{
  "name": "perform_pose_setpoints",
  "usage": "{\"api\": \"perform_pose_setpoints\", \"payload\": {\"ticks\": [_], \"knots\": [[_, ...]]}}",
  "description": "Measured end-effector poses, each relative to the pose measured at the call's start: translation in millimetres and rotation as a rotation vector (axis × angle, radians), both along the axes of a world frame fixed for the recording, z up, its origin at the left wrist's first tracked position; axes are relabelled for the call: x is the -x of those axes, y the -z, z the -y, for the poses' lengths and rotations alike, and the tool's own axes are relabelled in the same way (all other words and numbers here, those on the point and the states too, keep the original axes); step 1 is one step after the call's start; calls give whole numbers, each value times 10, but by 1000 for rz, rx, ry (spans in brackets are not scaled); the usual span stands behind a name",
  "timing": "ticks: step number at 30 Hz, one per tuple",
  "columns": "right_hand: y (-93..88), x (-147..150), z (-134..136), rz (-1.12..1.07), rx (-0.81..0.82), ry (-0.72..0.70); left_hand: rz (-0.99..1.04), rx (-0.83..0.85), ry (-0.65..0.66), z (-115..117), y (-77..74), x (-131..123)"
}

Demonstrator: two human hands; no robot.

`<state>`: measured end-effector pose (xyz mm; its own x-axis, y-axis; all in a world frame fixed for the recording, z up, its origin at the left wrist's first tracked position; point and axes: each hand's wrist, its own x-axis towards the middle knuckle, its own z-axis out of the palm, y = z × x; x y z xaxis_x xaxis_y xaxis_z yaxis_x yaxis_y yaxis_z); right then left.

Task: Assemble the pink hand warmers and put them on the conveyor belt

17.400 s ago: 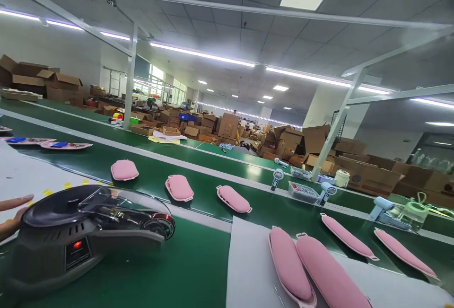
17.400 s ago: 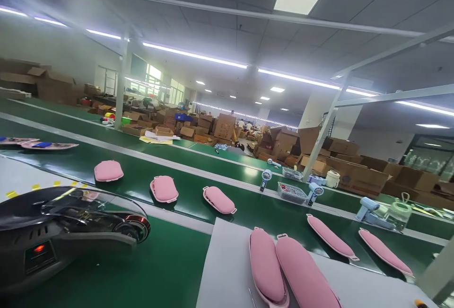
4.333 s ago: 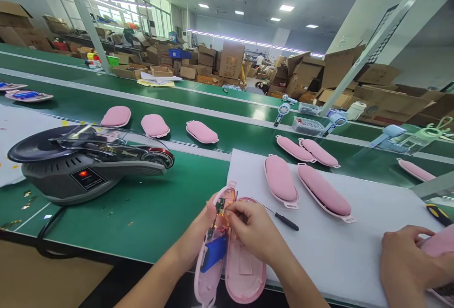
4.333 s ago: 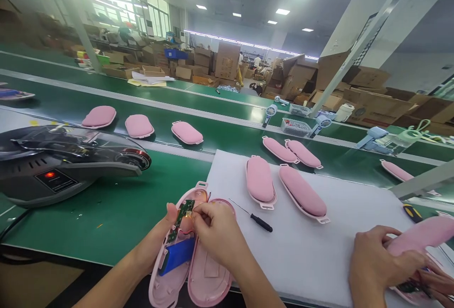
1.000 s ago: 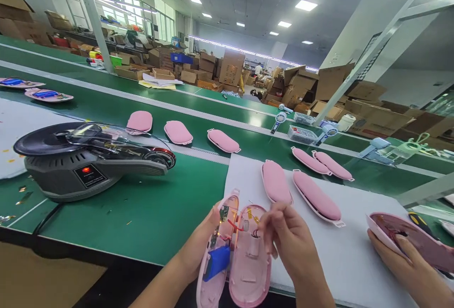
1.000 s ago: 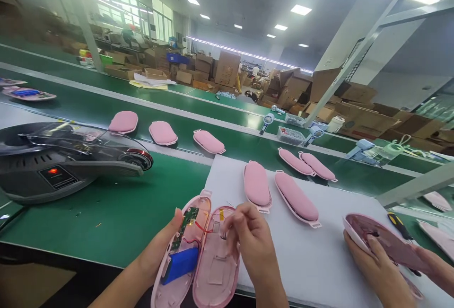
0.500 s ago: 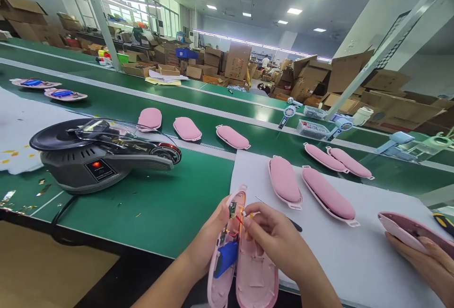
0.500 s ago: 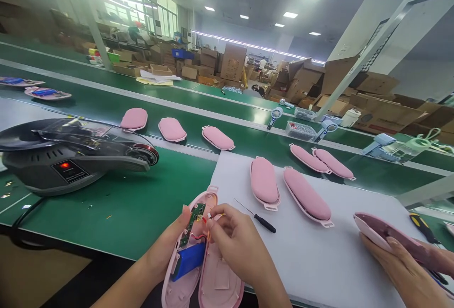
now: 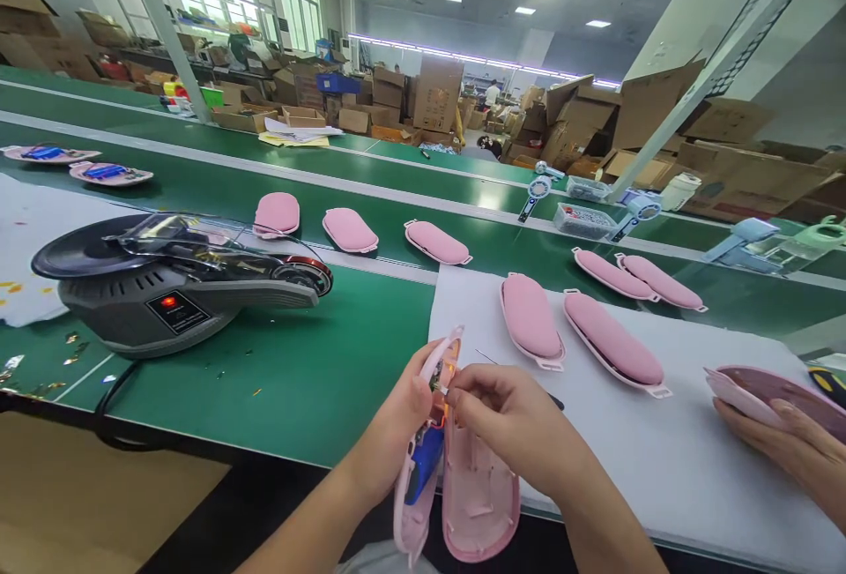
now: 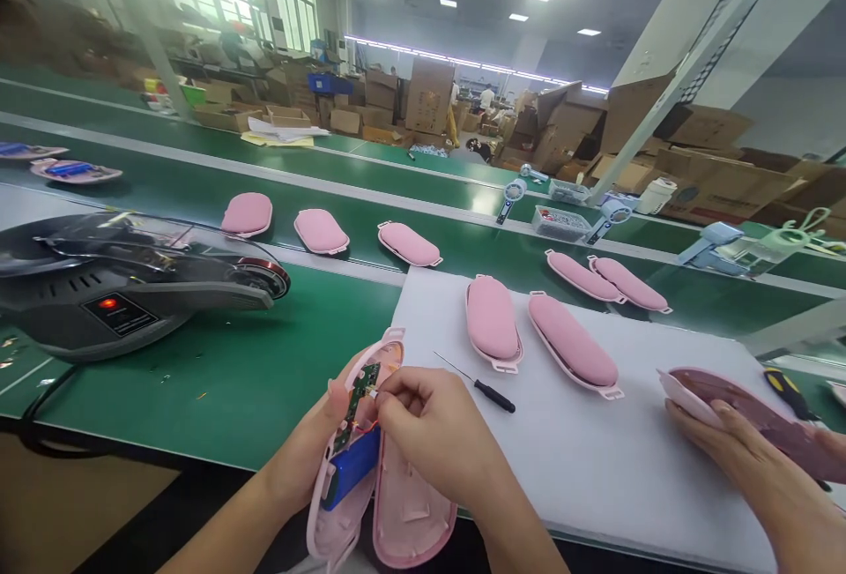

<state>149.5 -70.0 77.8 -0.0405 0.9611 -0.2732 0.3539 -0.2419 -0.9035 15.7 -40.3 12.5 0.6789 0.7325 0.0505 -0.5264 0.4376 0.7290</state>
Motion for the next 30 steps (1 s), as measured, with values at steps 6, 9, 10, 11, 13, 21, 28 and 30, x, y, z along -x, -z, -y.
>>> {"api": "perform_pose_setpoints", "payload": {"ticks": [6, 9, 10, 11, 13, 21, 28, 30], "knots": [[41, 21, -22, 129, -134, -18, -36, -75, -27, -44, -21, 12], [22, 19, -22, 151, -179, -56, -61, -141, -8, -64, -35, 39], [14, 14, -24, 163, -200, -69, -62, -154, 0, -69, -38, 48], [6, 8, -26, 173, -217, -85, -61, -163, 4, -74, -39, 54], [-5, -8, -35, 193, -239, -115, -68, -167, -3, -81, -36, 56], [-1, 29, -84, 288, -266, -117, -136, -109, -45, -81, -40, 29], [60, 92, -182, 406, -257, -138, -248, -84, -154, -70, -72, 57], [41, 78, -312, 415, -265, -150, -241, 42, -170, -163, -77, 10]]}}
